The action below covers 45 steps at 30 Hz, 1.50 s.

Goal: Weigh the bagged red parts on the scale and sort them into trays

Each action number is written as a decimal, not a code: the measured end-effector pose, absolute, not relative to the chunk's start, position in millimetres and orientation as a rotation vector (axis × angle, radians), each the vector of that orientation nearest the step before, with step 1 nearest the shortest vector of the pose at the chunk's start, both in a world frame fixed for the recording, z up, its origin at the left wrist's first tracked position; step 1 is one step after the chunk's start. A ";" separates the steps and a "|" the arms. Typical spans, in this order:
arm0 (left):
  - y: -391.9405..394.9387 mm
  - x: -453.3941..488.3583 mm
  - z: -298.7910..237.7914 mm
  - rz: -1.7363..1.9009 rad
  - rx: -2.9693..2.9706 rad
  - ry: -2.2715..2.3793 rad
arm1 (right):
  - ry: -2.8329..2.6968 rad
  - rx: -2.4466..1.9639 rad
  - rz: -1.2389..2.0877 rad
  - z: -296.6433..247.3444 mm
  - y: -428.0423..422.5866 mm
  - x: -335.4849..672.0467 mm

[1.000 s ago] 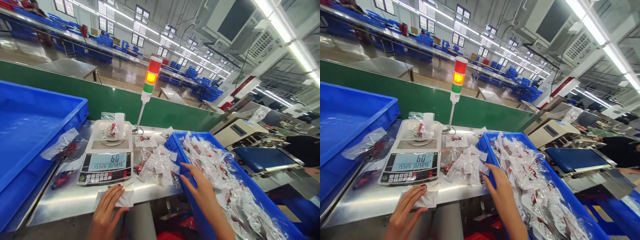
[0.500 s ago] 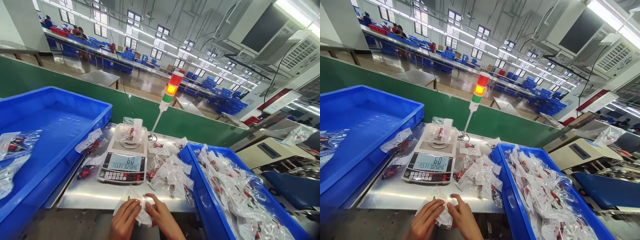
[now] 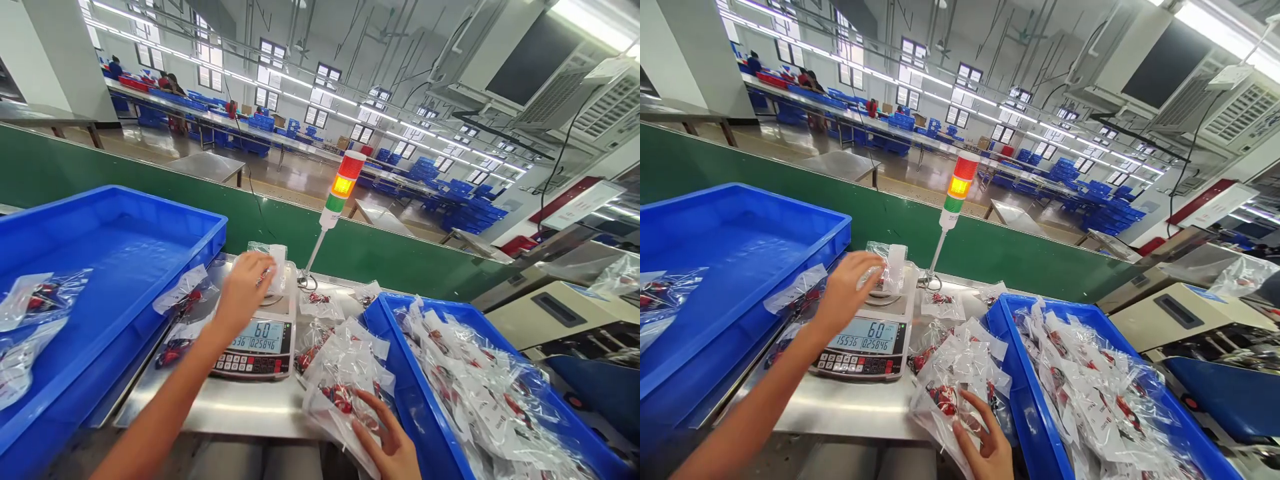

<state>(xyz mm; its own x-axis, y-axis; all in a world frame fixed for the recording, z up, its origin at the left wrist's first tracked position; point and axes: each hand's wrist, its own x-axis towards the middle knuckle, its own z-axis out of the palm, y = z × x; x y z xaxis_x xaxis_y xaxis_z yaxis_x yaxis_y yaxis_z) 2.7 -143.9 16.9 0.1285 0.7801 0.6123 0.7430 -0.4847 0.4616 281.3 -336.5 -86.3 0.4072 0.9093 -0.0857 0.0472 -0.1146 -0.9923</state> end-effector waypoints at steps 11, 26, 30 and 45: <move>4.5 3.4 23.1 0.755 2.320 1.747 | -0.914 -1.428 0.772 -90.3 -327.9 281.9; -106.0 -52.2 113.7 1.232 2.169 1.923 | -1.515 -1.066 0.855 7.5 -121.4 210.3; -145.6 -70.7 118.2 1.414 1.990 1.848 | -1.645 -1.054 0.821 3.2 -81.1 185.2; -232.9 -29.6 -13.6 1.202 1.268 1.249 | -1.212 -1.021 1.493 -67.8 -245.2 180.5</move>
<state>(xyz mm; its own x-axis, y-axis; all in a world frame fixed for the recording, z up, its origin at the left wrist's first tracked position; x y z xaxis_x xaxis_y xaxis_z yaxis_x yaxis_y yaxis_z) -29.6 -232.9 -13.6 -0.0072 0.9997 0.0231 0.0615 -0.0226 0.9979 180.5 -245.2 -67.8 -0.2244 0.9734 -0.0474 -0.1538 -0.0834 -0.9846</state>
